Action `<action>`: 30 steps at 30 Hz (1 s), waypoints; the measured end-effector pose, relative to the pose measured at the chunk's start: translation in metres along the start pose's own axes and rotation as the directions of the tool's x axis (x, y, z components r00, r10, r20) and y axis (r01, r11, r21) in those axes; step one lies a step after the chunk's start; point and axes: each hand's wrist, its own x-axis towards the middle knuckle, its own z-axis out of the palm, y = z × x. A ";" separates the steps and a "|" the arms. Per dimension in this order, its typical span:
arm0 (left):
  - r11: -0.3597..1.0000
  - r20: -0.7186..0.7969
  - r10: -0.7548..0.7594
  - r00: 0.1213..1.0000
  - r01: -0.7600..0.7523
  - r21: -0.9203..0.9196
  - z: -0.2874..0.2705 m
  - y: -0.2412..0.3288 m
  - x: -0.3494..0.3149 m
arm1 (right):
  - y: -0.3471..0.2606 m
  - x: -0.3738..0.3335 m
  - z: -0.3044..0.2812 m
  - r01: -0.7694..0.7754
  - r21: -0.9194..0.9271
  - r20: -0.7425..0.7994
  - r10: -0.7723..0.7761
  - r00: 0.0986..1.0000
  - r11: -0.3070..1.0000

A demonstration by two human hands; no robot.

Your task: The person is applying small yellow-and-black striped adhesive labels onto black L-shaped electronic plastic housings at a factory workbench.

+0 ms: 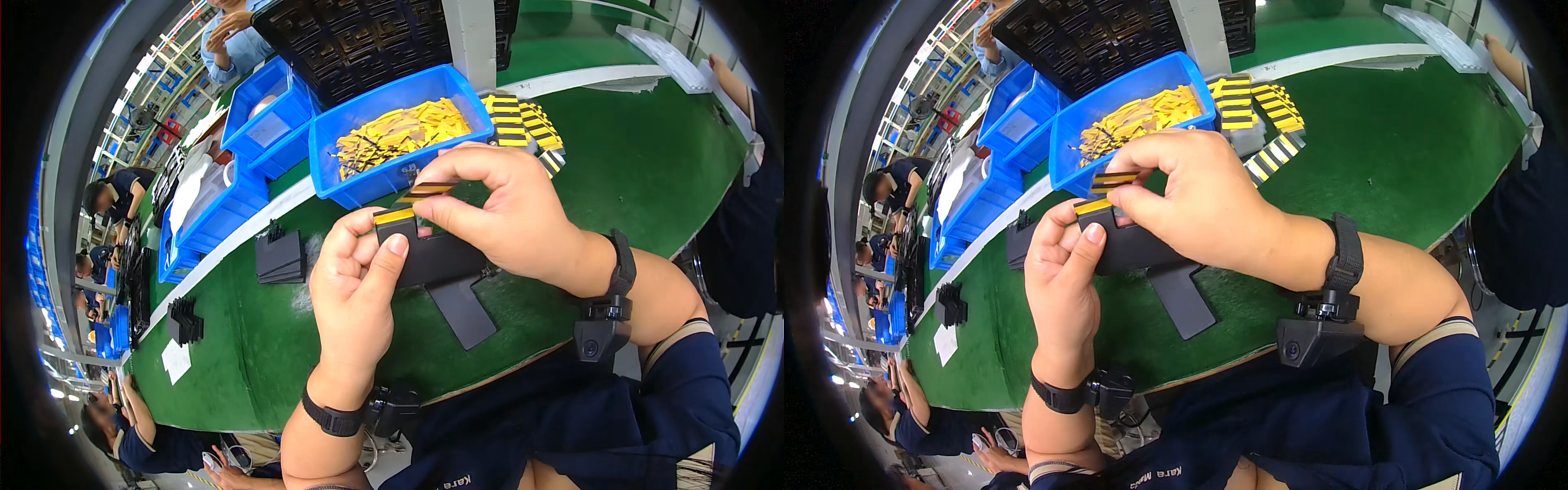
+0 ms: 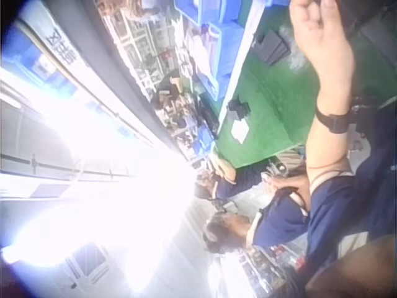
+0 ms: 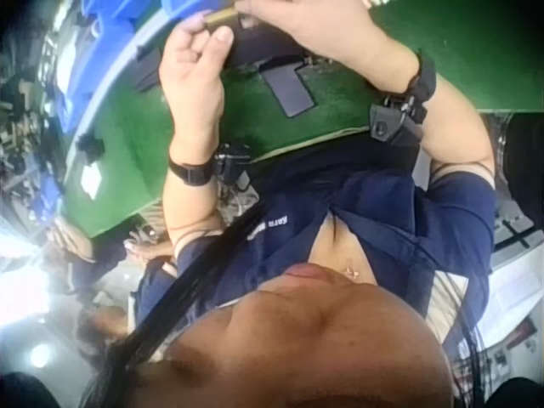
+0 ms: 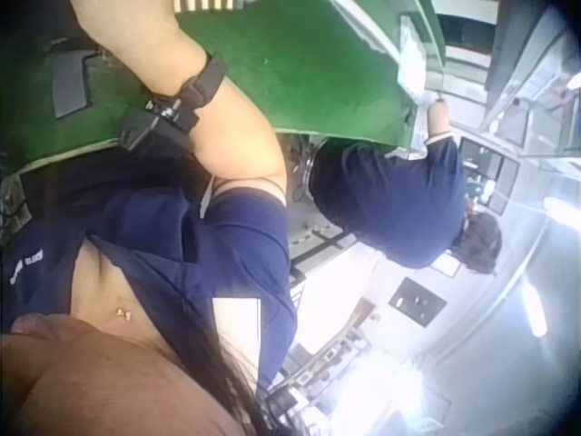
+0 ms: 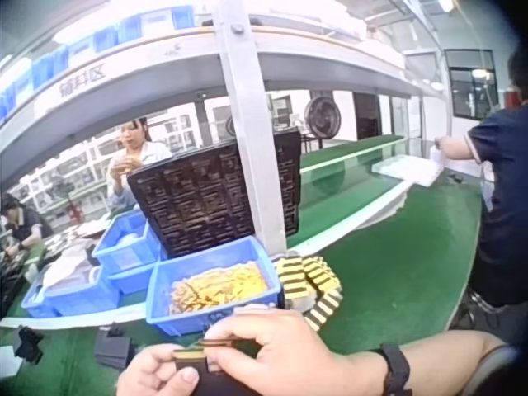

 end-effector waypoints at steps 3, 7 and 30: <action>0.999 -0.007 0.017 1.000 -0.016 0.050 0.001 0.000 -0.001 | -0.002 -0.001 0.000 0.042 -0.055 -0.009 -0.043 0.999 0.998; 1.000 -0.024 0.011 1.000 -0.010 0.016 -0.001 -0.002 -0.001 | 0.005 0.004 -0.004 0.315 -0.271 -0.015 -0.331 0.943 0.910; 1.000 -0.032 0.004 0.999 -0.004 -0.027 0.000 -0.002 0.000 | 0.004 0.002 -0.002 0.180 -0.185 -0.019 -0.187 0.982 0.966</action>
